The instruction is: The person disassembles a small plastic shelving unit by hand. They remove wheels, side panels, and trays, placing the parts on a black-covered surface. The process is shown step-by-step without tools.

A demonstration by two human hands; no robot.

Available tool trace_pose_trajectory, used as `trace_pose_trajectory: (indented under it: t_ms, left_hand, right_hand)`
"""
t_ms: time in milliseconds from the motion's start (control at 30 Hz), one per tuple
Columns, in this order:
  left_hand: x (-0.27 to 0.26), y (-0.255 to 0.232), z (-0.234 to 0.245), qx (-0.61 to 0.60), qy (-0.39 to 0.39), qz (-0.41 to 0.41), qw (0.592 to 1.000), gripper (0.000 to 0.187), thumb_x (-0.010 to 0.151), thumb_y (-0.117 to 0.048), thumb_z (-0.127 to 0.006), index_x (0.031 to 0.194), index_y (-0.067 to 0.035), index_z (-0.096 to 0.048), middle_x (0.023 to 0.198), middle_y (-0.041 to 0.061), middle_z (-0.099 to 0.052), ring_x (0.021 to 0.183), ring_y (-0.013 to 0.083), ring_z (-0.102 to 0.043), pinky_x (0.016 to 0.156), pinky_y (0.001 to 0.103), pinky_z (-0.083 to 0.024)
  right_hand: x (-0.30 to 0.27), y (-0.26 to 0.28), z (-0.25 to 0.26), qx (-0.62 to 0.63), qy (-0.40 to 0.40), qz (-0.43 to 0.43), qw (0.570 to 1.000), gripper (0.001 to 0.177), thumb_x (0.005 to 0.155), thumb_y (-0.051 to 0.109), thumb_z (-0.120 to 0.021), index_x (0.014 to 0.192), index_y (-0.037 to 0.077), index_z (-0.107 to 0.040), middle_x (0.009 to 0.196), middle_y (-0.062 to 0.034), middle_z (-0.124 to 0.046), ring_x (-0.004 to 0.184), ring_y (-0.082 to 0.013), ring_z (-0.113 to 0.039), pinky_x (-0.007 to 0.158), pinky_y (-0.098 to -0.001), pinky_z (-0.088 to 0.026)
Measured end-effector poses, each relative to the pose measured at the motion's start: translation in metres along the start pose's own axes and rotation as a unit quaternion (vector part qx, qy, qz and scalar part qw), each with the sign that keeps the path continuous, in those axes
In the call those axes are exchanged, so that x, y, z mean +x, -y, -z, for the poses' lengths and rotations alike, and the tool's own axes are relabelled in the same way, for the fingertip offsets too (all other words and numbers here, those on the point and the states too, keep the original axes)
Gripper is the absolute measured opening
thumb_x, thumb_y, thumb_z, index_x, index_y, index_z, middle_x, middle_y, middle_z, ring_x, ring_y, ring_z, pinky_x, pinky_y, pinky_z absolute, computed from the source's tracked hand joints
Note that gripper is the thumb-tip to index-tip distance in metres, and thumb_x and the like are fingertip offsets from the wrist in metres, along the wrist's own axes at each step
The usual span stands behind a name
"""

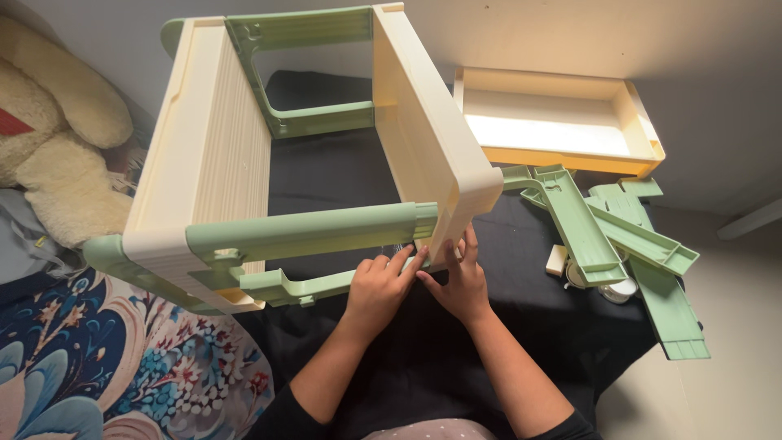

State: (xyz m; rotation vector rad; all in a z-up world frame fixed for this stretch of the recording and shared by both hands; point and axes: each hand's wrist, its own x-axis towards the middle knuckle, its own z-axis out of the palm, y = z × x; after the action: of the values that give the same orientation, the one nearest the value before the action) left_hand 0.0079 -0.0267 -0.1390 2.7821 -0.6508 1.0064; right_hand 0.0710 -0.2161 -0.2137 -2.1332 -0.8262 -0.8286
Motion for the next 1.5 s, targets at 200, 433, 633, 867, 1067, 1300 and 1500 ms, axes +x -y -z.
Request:
trace_pose_trajectory:
  t_ms: [200, 433, 633, 867, 1067, 1300, 1500]
  left_hand:
    - [0.005, 0.004, 0.009, 0.031, 0.023, -0.02, 0.999, 0.059, 0.084, -0.026, -0.076, 0.142, -0.023, -0.065, 0.082, -0.002, -0.057, 0.067, 0.0141, -0.056, 0.056, 0.03, -0.043]
    - [0.012, 0.009, 0.051, 0.042, 0.046, -0.007, 0.998, 0.061, 0.082, -0.038, -0.08, 0.14, -0.025, -0.065, 0.08, -0.003, -0.057, 0.066, 0.0132, -0.055, 0.056, 0.03, -0.042]
    - [0.02, 0.013, 0.077, 0.055, 0.046, -0.02, 0.997, 0.061, 0.082, -0.043, -0.078, 0.139, -0.025, -0.065, 0.082, -0.002, -0.056, 0.068, 0.0146, -0.054, 0.057, 0.031, -0.042]
    - [0.032, 0.024, 0.087, 0.146, -0.074, -0.079, 0.983, 0.045, 0.085, -0.027, -0.076, 0.128, -0.022, -0.065, 0.116, -0.003, -0.063, 0.102, 0.0161, -0.063, 0.087, 0.036, -0.05]
    - [0.052, 0.04, 0.093, 0.117, -0.052, -0.103, 0.986, 0.051, 0.077, -0.035, -0.081, 0.127, -0.025, -0.07, 0.105, -0.003, -0.064, 0.079, 0.0161, -0.057, 0.073, 0.034, -0.045]
    - [0.062, 0.04, 0.1, 0.096, -0.051, -0.096, 0.989, 0.059, 0.07, -0.037, -0.085, 0.126, -0.025, -0.069, 0.104, -0.003, -0.065, 0.078, 0.017, -0.059, 0.071, 0.035, -0.046]
    - [0.071, 0.037, 0.104, 0.091, -0.036, -0.094, 0.991, 0.065, 0.067, -0.038, -0.087, 0.127, -0.023, -0.067, 0.098, -0.003, -0.063, 0.077, 0.0176, -0.061, 0.068, 0.035, -0.046]
  right_hand:
    - [-0.001, 0.001, 0.002, 0.014, -0.009, 0.035, 0.999, 0.13, 0.066, 0.033, -0.094, 0.163, 0.031, -0.008, 0.164, -0.0255, -0.005, 0.135, -0.052, -0.051, 0.091, -0.0493, -0.062]
    - [-0.007, -0.004, -0.012, -0.062, -0.06, 0.136, 0.987, 0.11, 0.083, 0.028, -0.091, 0.164, 0.036, -0.018, 0.166, -0.006, -0.013, 0.142, -0.0449, -0.048, 0.104, -0.0481, -0.059]
    - [0.013, 0.019, -0.009, -0.049, -0.109, 0.145, 0.982, 0.09, 0.083, 0.02, -0.088, 0.156, 0.035, -0.038, 0.167, -0.0035, -0.017, 0.143, -0.0518, -0.042, 0.109, -0.0561, -0.057]
    - [0.061, 0.058, 0.028, -0.089, -0.059, 0.112, 0.988, 0.08, 0.072, 0.018, -0.092, 0.144, 0.027, -0.057, 0.167, -0.0065, -0.023, 0.143, -0.0525, -0.045, 0.106, -0.0507, -0.06]
    - [0.093, 0.078, 0.051, -0.085, -0.034, 0.071, 0.993, 0.094, 0.062, 0.024, -0.096, 0.146, 0.031, -0.055, 0.167, -0.0123, -0.021, 0.143, -0.0462, -0.048, 0.104, -0.0464, -0.06]
    - [0.106, 0.085, 0.06, -0.095, -0.007, 0.047, 0.994, 0.099, 0.059, 0.023, -0.097, 0.147, 0.035, -0.052, 0.166, -0.0147, -0.017, 0.14, -0.0454, -0.049, 0.1, -0.0436, -0.06]
    - [0.111, 0.082, 0.068, -0.091, 0.003, 0.049, 0.995, 0.102, 0.057, 0.023, -0.097, 0.146, 0.035, -0.051, 0.166, -0.0146, -0.016, 0.139, -0.0443, -0.05, 0.103, -0.0469, -0.058]
